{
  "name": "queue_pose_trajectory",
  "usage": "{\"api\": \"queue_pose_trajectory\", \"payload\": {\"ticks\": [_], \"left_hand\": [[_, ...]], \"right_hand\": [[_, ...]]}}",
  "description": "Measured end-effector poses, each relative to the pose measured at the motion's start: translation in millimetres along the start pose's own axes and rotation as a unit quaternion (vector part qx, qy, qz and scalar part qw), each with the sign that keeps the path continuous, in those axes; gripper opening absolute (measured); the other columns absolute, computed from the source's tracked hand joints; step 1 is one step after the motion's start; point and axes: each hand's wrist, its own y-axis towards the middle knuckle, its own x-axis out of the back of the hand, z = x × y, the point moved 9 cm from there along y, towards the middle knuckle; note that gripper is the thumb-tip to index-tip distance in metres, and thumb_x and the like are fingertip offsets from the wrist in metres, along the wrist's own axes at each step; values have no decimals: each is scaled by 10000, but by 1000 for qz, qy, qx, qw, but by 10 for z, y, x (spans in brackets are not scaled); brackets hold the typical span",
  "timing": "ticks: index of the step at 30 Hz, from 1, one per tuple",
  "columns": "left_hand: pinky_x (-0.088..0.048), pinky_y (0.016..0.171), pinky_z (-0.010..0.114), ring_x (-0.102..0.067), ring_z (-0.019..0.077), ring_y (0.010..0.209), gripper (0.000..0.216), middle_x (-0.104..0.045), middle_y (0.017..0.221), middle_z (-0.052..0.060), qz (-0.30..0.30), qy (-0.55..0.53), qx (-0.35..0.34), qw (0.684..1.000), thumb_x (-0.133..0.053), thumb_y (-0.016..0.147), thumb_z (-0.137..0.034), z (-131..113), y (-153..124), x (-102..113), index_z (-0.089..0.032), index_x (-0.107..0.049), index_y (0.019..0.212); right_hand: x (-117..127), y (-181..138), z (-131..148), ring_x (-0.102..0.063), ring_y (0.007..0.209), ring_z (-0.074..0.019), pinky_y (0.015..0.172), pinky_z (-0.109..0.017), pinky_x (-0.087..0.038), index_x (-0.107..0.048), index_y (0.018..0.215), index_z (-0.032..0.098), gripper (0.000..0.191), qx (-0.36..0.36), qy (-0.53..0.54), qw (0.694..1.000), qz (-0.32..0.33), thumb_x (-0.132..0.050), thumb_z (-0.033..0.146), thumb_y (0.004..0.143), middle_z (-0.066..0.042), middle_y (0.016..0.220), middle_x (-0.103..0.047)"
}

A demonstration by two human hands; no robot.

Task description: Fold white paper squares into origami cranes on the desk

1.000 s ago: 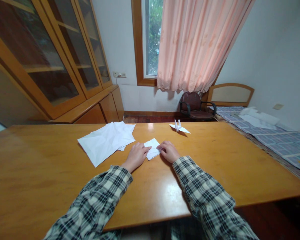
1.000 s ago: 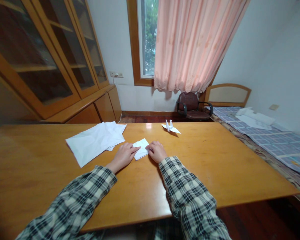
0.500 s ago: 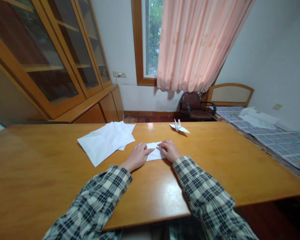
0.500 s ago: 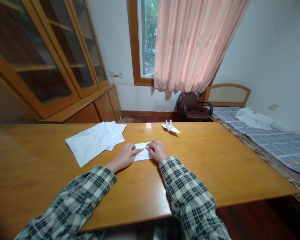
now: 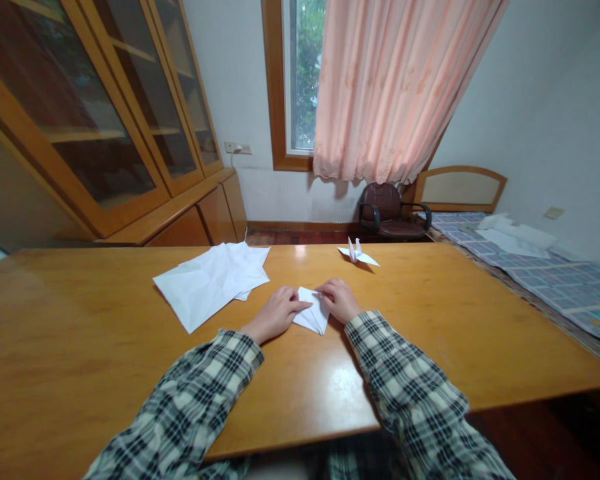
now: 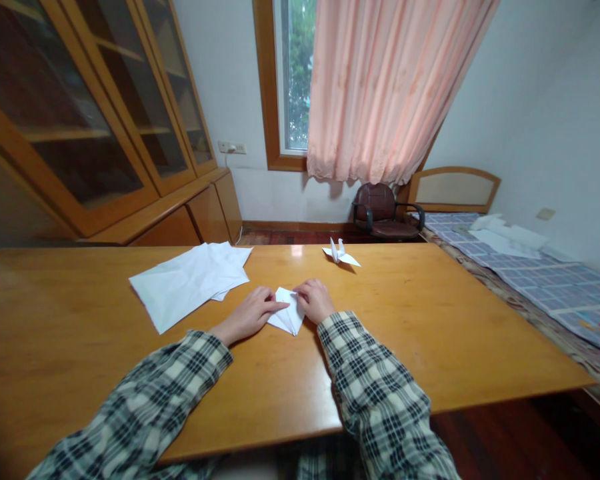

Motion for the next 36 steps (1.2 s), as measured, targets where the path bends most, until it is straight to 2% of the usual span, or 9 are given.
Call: {"api": "queue_pose_trajectory", "payload": {"ticks": [6, 10, 14, 17, 20, 28, 36], "left_hand": [[-384, 896, 353, -453, 197, 963, 303, -508, 977, 56, 6, -27, 4, 1000, -431, 918, -309, -12, -5, 10, -314, -650, 1127], [-384, 914, 349, -472, 191, 995, 302, -528, 1014, 53, 12, -38, 0, 999, -429, 920, -274, -14, 16, -30, -334, -662, 1102], [-382, 920, 343, -475, 193, 1017, 274, -545, 1017, 51, -2, -34, -2, 999, -453, 914, -282, -24, 30, -27, -320, -680, 1063], [-385, 919, 333, -479, 186, 1010, 277, -553, 1009, 49, -13, -34, -8, 999, -439, 917, -253, -49, 27, -1, -293, -671, 1063], [-390, 932, 346, -482, 195, 1019, 280, -556, 1041, 58, -33, -36, 20, 999, -458, 896, -231, 8, 20, 34, -241, -612, 1130], [-332, 1026, 424, -416, 245, 1175, 451, -507, 1224, 97, -60, 3, 99, 993, -524, 858, -392, 248, -6, -6, -197, -477, 1262], [-331, 1041, 426, -413, 251, 1201, 392, -516, 1254, 100, -56, 4, 103, 993, -520, 860, -378, 280, -7, -51, -190, -553, 1202]], "right_hand": [[-32, -10, -24, -493, 951, -201, 864, -347, -361, -678, 1014, 210, 201, -4, -17, 1000, 5, -549, 246, 864, -69, 963, -610], [-88, -34, -20, -438, 1067, -234, 926, -395, -331, -628, 1125, 240, 306, -6, -43, 999, 21, -597, 337, 836, -82, 1105, -568], [-152, -56, -24, -386, 1154, -259, 963, -429, -312, -593, 1178, 246, 356, -11, -59, 998, 35, -566, 383, 851, -98, 1203, -528], [-190, -62, -31, -362, 1195, -265, 992, -439, -291, -587, 1192, 238, 351, -13, -62, 997, 42, -549, 358, 863, -102, 1240, -513], [-215, -57, -46, -364, 1204, -257, 1003, -437, -285, -593, 1186, 247, 337, -14, -46, 998, 45, -551, 332, 863, -91, 1246, -515], [-240, -15, -143, -428, 1157, -244, 985, -418, -304, -635, 1129, 243, 336, -45, 19, 998, 35, -634, 289, 796, -79, 1211, -558], [-209, 9, -150, -468, 1111, -239, 959, -404, -334, -638, 1083, 215, 350, -45, 54, 997, 24, -679, 226, 735, -78, 1142, -586]]}}
